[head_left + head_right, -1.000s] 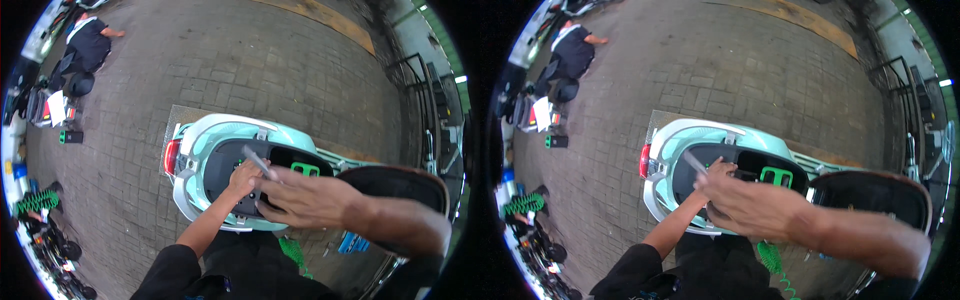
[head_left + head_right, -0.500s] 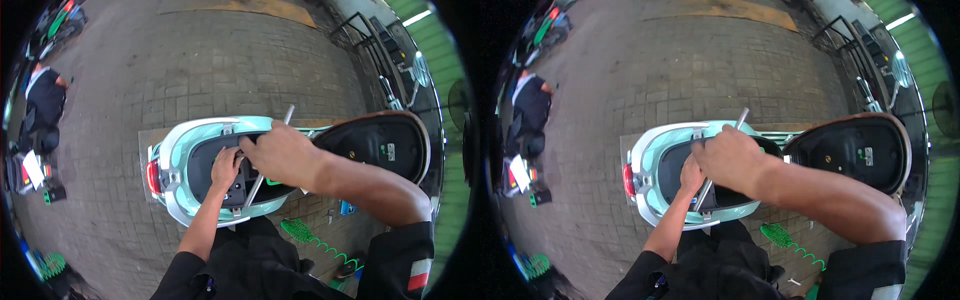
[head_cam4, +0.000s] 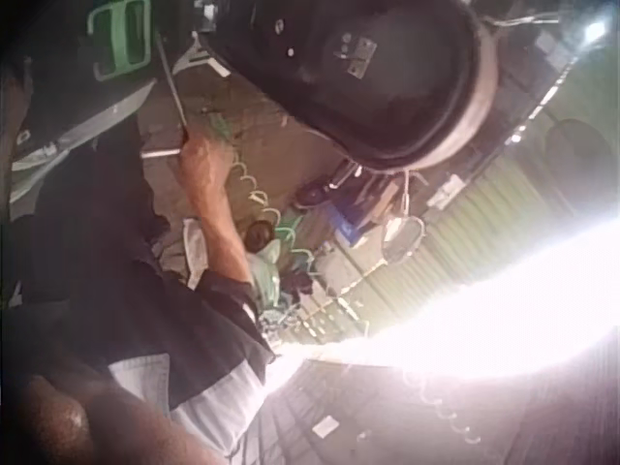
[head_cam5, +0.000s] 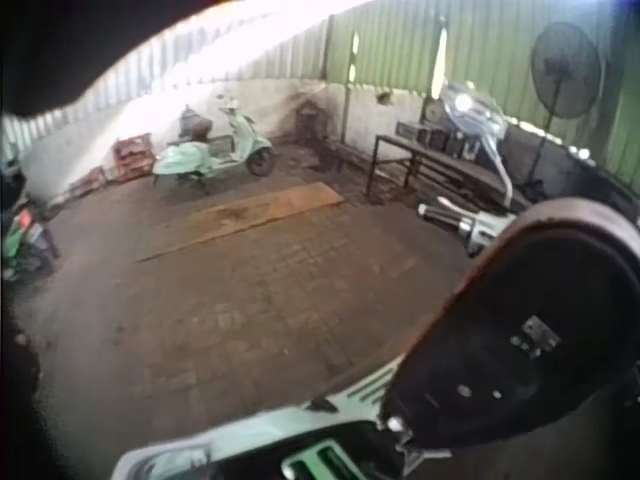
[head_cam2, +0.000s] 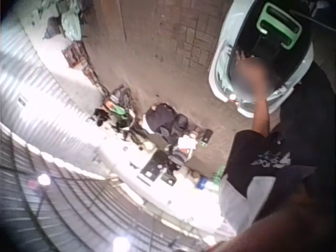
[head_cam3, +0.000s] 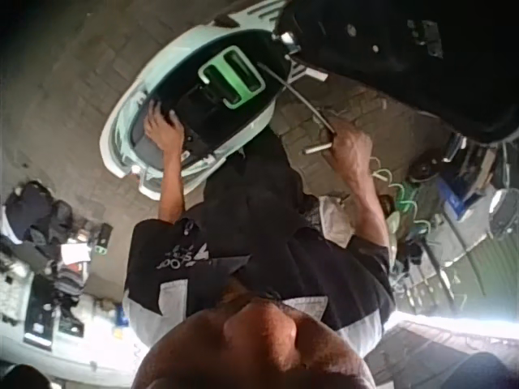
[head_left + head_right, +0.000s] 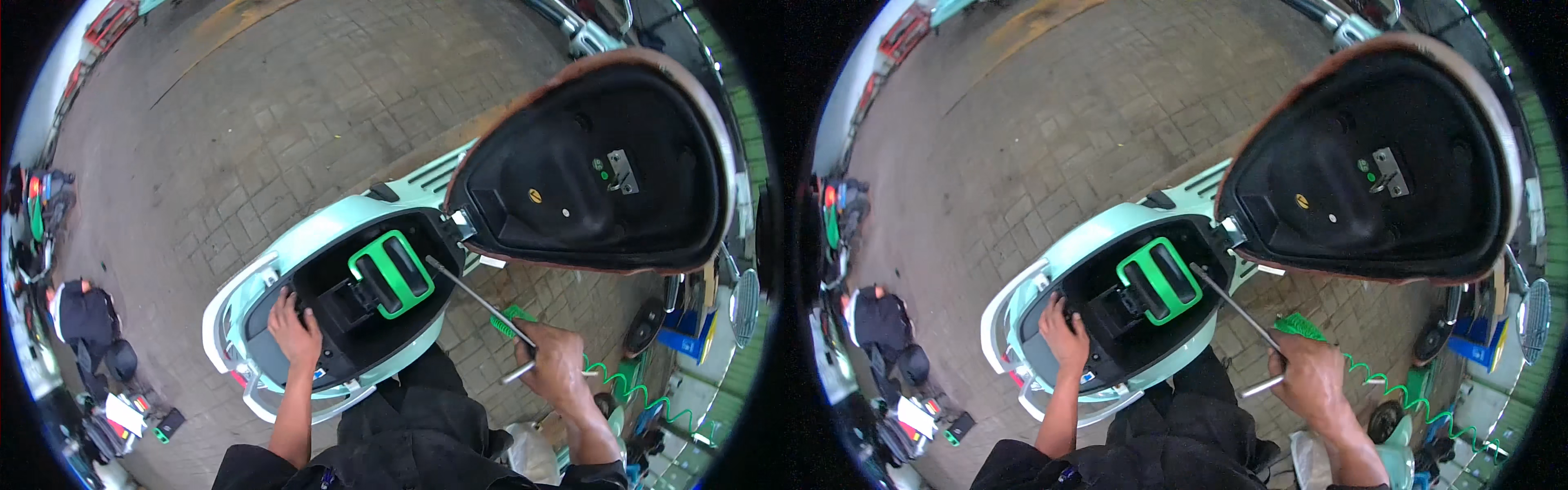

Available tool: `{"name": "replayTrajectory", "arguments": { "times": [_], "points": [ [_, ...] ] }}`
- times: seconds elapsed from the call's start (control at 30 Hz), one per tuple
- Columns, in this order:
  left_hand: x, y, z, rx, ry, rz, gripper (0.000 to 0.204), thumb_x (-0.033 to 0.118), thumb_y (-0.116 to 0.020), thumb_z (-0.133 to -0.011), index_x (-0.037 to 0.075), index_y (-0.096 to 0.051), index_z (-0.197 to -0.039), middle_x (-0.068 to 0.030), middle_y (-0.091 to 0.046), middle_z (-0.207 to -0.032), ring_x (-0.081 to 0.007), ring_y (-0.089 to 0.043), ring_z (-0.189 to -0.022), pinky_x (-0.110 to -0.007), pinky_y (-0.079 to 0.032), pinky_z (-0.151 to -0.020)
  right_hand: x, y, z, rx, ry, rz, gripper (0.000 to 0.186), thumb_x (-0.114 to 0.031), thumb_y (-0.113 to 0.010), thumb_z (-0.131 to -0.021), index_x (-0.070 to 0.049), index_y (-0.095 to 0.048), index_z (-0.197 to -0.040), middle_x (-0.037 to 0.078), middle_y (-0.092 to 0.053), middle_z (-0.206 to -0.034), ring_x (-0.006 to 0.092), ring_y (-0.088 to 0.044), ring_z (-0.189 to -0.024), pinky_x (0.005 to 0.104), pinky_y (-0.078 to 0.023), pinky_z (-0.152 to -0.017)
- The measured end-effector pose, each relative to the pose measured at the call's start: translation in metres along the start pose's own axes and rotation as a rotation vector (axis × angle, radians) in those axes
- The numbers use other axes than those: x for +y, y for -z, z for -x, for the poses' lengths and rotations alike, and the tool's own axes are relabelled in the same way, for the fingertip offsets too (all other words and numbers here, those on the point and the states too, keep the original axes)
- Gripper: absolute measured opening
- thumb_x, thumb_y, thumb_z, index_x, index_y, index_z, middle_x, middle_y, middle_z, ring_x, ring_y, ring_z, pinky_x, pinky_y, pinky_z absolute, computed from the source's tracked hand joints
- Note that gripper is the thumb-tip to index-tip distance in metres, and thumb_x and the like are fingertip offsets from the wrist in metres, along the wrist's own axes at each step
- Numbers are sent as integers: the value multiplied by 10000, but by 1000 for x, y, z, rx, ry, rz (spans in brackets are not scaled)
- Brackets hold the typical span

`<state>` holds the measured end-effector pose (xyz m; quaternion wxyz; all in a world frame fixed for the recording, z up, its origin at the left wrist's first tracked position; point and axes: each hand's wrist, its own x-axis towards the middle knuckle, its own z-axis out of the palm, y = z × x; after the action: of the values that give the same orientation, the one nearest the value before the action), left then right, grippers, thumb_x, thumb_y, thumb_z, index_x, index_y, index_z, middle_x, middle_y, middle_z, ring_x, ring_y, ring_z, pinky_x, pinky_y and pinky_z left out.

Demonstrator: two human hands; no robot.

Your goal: The person works on the internal components of a light blue electric scooter. They handle a green battery pack, use a T-handle socket wrench to tighten or loosen bolts inside the compartment under the seat, and manipulate various wires and connectors.

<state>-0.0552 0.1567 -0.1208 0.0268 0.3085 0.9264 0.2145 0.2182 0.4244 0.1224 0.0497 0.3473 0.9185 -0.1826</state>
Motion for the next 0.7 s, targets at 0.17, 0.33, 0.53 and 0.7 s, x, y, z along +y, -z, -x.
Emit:
{"name": "replayTrajectory", "arguments": {
  "times": [0.17,0.33,0.53,0.7],
  "points": [
    [74,-8,-12,-130,-54,331,343,83,-672,-904,-6,-604,-1228,-190,-625,-1305,-352,-583,-1197,-490,-422,-1062,32,-40,-45,-141,-26,39,216,-135,-702,-775,-98,-662,-985,84,-650,-756,298,-684,-723,442,-525,-604],
    [193,-84,-38,-1176,977,1259,514,417,-509,-1081,28,-488,-1417,-120,-669,-1289,-242,-663,-1129,-394,-527,-954,45,-75,-78,-256,-41,15,203,-143,-709,-781,-85,-653,-967,84,-659,-760,304,-699,-695,432,-552,-607],
    [223,-160,-33,-1180,1196,1409,430,401,-476,-1093,51,-556,-1330,-92,-677,-1256,-224,-677,-1090,-414,-564,-913,51,-92,-96,-311,-92,-15,262,-156,-702,-808,-70,-676,-1053,91,-669,-753,300,-711,-690,440,-568,-610],
    [219,-168,-36,-1191,1211,1341,332,329,-501,-1092,46,-592,-1238,-54,-706,-1088,-204,-714,-930,-381,-610,-796,47,-100,-109,-334,-146,-8,208,-146,-707,-795,-74,-669,-986,95,-673,-755,312,-704,-700,457,-555,-625]
  ]
}}
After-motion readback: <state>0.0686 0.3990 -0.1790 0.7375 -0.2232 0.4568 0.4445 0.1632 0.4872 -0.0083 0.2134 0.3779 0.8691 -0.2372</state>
